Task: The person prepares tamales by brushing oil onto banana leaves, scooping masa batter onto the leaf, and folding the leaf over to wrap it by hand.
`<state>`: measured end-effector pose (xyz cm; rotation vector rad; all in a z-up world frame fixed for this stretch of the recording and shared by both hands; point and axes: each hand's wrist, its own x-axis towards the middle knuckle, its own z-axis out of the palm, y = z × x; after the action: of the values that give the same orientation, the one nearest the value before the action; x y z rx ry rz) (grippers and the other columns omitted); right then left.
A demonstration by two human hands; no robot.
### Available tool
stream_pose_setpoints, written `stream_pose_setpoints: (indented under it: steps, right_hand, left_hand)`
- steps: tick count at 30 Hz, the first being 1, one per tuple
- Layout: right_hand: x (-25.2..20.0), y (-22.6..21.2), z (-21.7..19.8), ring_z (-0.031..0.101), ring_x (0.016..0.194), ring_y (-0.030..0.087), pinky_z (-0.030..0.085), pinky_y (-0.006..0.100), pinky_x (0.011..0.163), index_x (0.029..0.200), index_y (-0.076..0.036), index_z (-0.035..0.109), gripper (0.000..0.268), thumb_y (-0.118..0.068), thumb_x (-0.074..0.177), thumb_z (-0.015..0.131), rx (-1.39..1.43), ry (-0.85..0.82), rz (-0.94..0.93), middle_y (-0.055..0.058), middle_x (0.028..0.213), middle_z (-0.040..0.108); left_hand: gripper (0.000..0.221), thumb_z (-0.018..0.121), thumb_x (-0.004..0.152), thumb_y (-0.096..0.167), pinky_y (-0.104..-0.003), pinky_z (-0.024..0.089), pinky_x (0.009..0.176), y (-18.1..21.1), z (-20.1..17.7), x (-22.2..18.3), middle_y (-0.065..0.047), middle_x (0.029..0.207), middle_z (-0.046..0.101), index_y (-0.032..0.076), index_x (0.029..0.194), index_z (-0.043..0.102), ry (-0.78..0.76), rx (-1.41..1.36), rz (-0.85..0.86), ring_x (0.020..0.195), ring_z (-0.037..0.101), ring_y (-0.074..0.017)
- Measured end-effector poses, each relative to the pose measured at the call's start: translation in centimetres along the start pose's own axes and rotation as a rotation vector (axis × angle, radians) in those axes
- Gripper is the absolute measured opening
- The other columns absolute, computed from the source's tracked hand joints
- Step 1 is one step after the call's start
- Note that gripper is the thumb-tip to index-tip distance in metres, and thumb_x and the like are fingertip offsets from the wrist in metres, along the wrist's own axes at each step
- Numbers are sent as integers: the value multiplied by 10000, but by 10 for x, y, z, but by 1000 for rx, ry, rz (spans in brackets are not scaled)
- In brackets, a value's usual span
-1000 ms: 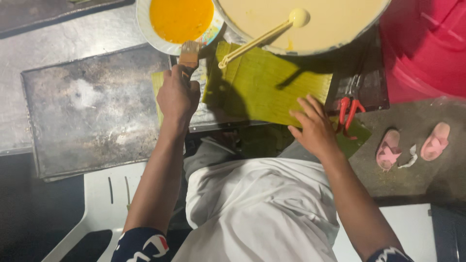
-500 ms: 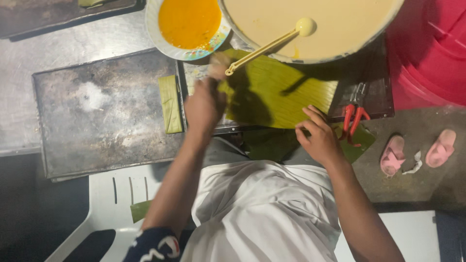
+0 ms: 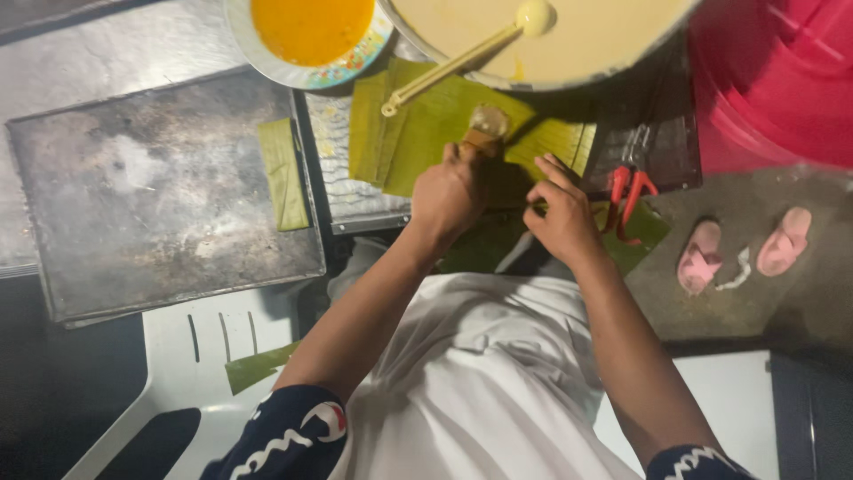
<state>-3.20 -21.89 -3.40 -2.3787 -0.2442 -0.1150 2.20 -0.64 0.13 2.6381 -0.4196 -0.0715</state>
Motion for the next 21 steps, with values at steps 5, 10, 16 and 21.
stream_pose_setpoints:
  steps: [5, 10, 16, 21]
  right_hand:
    - [-1, -2, -1, 474, 1463, 396, 425, 441, 1173, 817, -6, 645, 131, -16, 797, 775, 55, 13, 17, 251, 1476, 575]
    - [-5, 1, -2, 477, 1459, 387, 408, 448, 1184, 799, -7, 652, 167, -44, 796, 815, 51, 29, -2, 246, 1465, 590]
    - [1, 0, -4, 475, 1466, 378, 407, 441, 1183, 808, -24, 678, 157, -77, 811, 825, 88, 2, 40, 244, 1468, 588]
    - [1, -2, -3, 503, 1435, 385, 423, 430, 1157, 798, -15, 674, 158, -74, 802, 821, 102, 41, 42, 232, 1455, 595]
  left_hand:
    - [498, 680, 765, 164, -510, 566, 671, -27, -15, -69, -219, 1061, 655, 140, 1262, 665, -168, -132, 84, 749, 704, -412]
    - [250, 672, 921, 171, -500, 558, 713, -105, -52, -58, -150, 1038, 658, 181, 1166, 721, 249, 48, -213, 827, 689, -395]
    - [351, 689, 810, 116, -514, 479, 731, -117, -62, 0, -128, 954, 636, 126, 1160, 711, 391, 266, -225, 917, 618, -371]
    - [194, 749, 962, 165, -477, 473, 890, -91, -95, 20, -77, 1122, 651, 183, 1147, 694, 568, 149, -99, 1081, 593, -324]
